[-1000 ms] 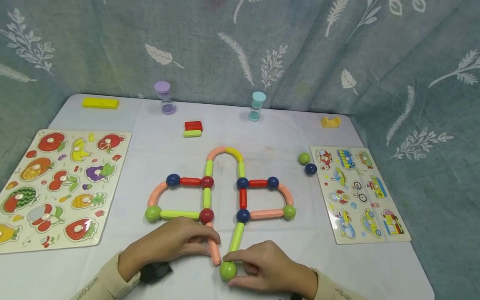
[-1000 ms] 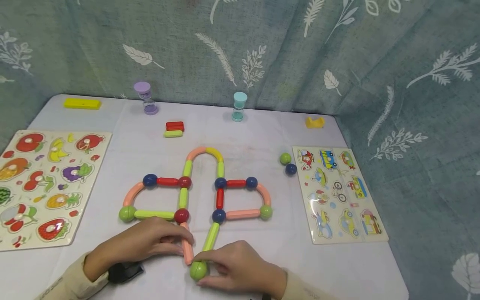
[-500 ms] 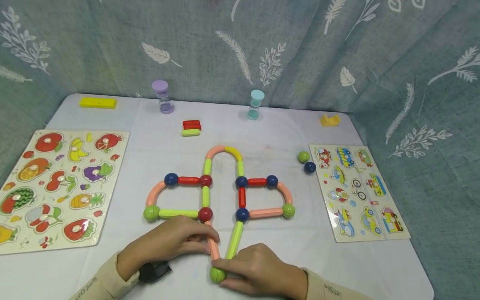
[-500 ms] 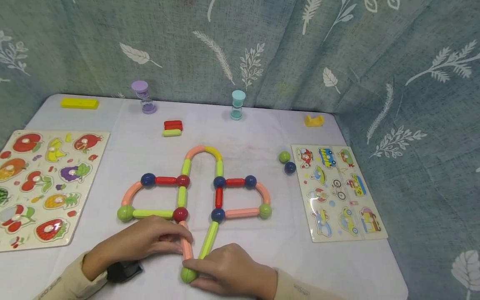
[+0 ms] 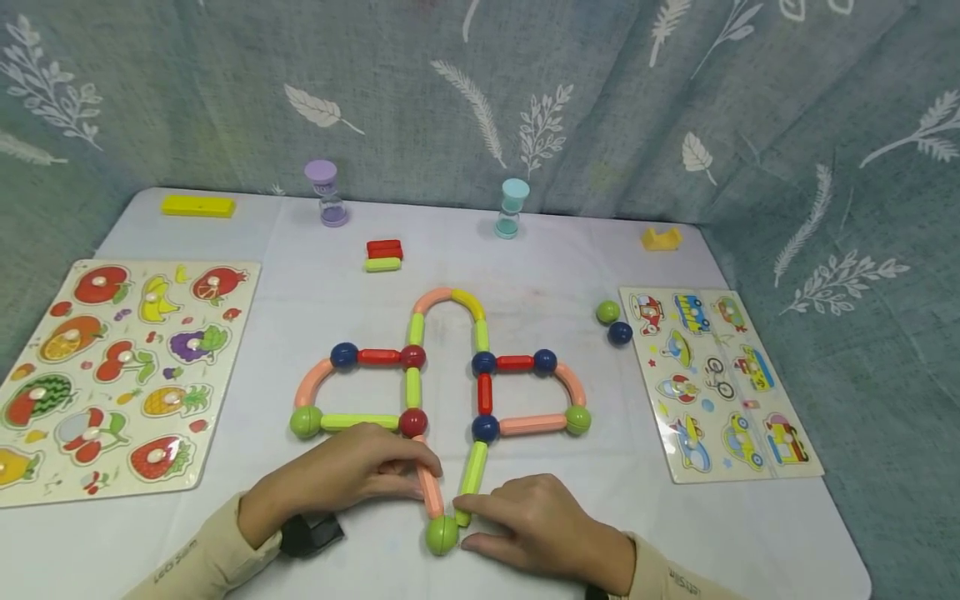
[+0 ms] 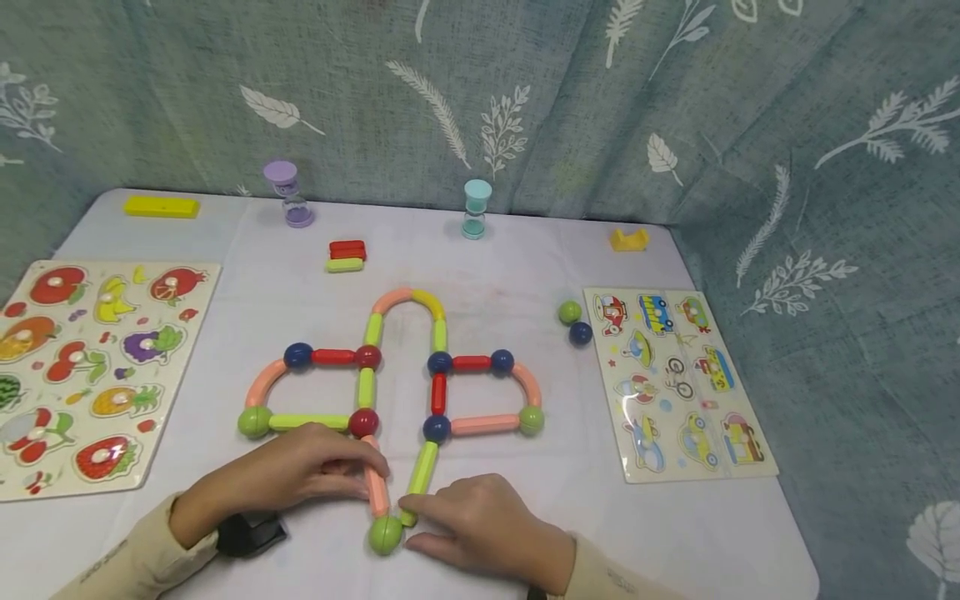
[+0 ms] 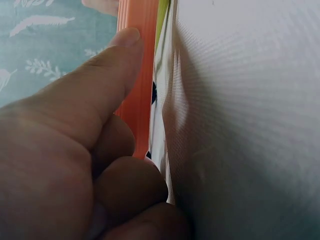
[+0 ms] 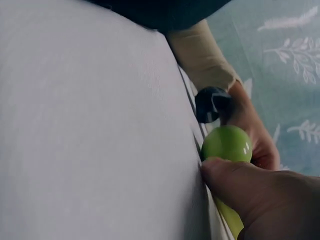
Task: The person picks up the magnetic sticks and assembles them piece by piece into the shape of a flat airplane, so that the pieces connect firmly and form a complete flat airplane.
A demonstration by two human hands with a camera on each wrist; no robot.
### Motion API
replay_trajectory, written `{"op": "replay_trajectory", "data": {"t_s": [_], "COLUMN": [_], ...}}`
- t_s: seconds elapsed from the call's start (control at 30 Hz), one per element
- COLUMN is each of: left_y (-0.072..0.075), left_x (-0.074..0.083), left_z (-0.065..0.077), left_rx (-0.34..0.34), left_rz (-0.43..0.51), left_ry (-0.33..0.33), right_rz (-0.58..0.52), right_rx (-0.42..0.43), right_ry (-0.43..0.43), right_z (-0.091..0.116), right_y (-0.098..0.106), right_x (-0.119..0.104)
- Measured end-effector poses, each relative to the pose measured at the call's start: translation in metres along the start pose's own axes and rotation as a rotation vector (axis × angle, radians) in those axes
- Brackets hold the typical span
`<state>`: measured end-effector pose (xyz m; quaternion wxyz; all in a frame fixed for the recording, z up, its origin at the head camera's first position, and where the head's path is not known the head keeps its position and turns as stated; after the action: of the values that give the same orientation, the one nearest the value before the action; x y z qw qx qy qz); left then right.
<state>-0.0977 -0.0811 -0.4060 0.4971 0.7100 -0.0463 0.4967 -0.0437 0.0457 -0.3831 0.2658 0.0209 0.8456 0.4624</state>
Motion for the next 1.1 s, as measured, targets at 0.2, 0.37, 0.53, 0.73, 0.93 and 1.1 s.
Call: {"op": "replay_trajectory", "data": {"t_s": [0.2, 0.37, 0.53, 0.73, 0.93, 1.1], "left_y": [0.003, 0.004, 0.004, 0.005, 0.005, 0.003], "left_x": [0.003, 0.005, 0.005, 0.006, 0.004, 0.004], "left_z": [0.0, 0.0, -0.001, -0.001, 0.0, 0.0], "left_rx": [0.016, 0.032, 0.03, 0.034, 0.057, 0.063], "left_rz": [-0.001, -0.008, -0.006, 0.002, -0.014, -0.01], "left_ry": [-0.023, -0.043, -0.035, -0.051, -0.056, -0.06], "right_rz": [0.11, 0.214, 0.186, 0.151, 0.175, 0.177], "right_rx": [-0.068, -0.127, -0.137, -0.125, -0.043, -0.1], "right_ry": [0.04, 0.135, 0.152, 0.172, 0.18, 0.175], "right_z": [-0.004, -0.01, -0.012, -0.013, -0.016, -0.013], "right_y": [-0.006, -0.01, -0.007, -0.003, 0.004, -0.003], "right_x": [0.002, -0.003, -0.003, 0.001, 0.007, 0.01]}}
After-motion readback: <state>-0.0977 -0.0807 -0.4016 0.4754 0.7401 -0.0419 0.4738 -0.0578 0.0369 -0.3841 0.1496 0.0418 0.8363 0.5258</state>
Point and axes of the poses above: each hand's wrist, its own z-axis away from the middle knuckle, its own y-axis out of the back of the hand, x = y × z, the point moved 10 cm from there along -z, towards the middle knuckle, and after that the axes turned 1 degree about z, right-handed, at the moved point
